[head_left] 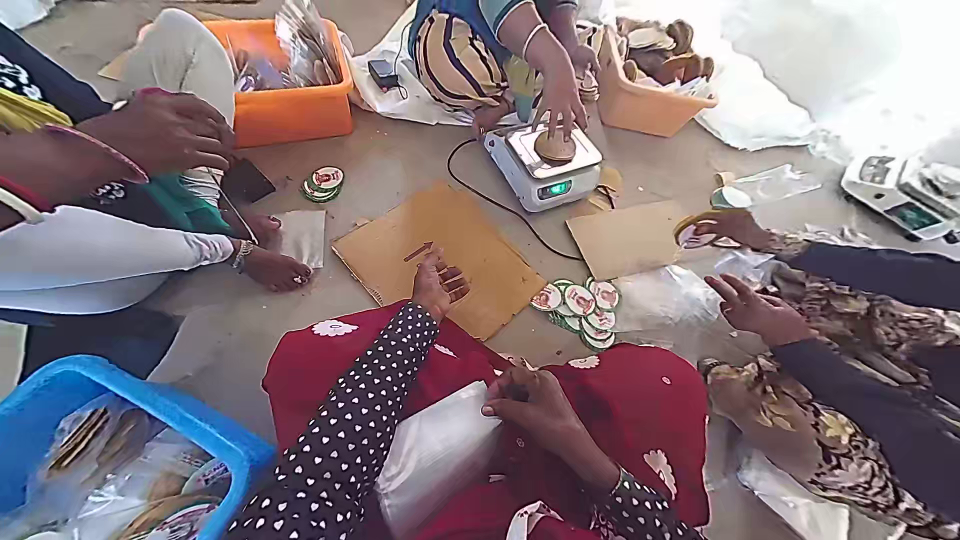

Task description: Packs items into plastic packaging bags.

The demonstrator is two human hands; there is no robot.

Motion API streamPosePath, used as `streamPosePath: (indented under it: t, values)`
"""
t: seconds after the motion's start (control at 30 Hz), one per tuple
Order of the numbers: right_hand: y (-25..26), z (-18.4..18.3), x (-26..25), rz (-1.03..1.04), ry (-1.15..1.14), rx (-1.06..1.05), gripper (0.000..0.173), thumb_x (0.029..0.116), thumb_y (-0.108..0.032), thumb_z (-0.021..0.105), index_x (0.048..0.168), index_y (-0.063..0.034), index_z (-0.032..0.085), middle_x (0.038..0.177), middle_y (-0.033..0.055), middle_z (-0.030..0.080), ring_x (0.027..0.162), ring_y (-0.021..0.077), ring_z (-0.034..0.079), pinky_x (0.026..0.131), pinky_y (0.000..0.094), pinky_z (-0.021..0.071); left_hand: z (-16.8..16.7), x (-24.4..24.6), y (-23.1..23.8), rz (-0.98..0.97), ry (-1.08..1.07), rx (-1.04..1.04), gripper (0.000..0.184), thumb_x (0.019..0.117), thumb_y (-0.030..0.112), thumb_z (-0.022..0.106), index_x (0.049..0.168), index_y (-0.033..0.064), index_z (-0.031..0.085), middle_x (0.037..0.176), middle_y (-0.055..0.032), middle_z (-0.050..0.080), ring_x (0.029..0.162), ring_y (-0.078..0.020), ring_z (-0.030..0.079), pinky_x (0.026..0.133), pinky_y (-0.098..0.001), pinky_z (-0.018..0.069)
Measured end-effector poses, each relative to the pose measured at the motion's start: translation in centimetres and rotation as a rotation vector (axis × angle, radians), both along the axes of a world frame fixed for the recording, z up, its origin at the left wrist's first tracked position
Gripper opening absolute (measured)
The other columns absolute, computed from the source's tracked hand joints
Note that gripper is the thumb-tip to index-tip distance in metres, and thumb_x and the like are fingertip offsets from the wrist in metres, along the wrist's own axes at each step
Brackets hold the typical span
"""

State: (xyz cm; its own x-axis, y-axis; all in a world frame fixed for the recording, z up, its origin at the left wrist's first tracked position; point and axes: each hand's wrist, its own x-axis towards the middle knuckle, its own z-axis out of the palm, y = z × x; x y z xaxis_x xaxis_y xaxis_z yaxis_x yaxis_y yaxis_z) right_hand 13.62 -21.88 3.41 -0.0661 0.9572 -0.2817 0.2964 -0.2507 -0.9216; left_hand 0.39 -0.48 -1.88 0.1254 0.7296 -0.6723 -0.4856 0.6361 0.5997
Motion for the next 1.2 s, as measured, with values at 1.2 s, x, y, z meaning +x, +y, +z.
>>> streamPosePath:
  t: [1.2]
  values:
    - [1.2, 4.7, 5.3, -0.181, 0.019, 0.657, 0.021, 0.1038, -0.007, 0.052, 0.108, -0.0012, 0.072, 0.094, 0.002, 0.071, 0.079, 0.0045, 0.067, 0.076, 0.0219, 0.0584, 12.1, -1.5, -15.0, -0.552, 0.384, 1.117, 0.028, 0.0974, 0.014, 0.062, 0.119, -0.0039, 0.064, 0.103, -0.0061, 0.071, 0.089, -0.0121, 0.07, 0.08, -0.0278, 0.0605]
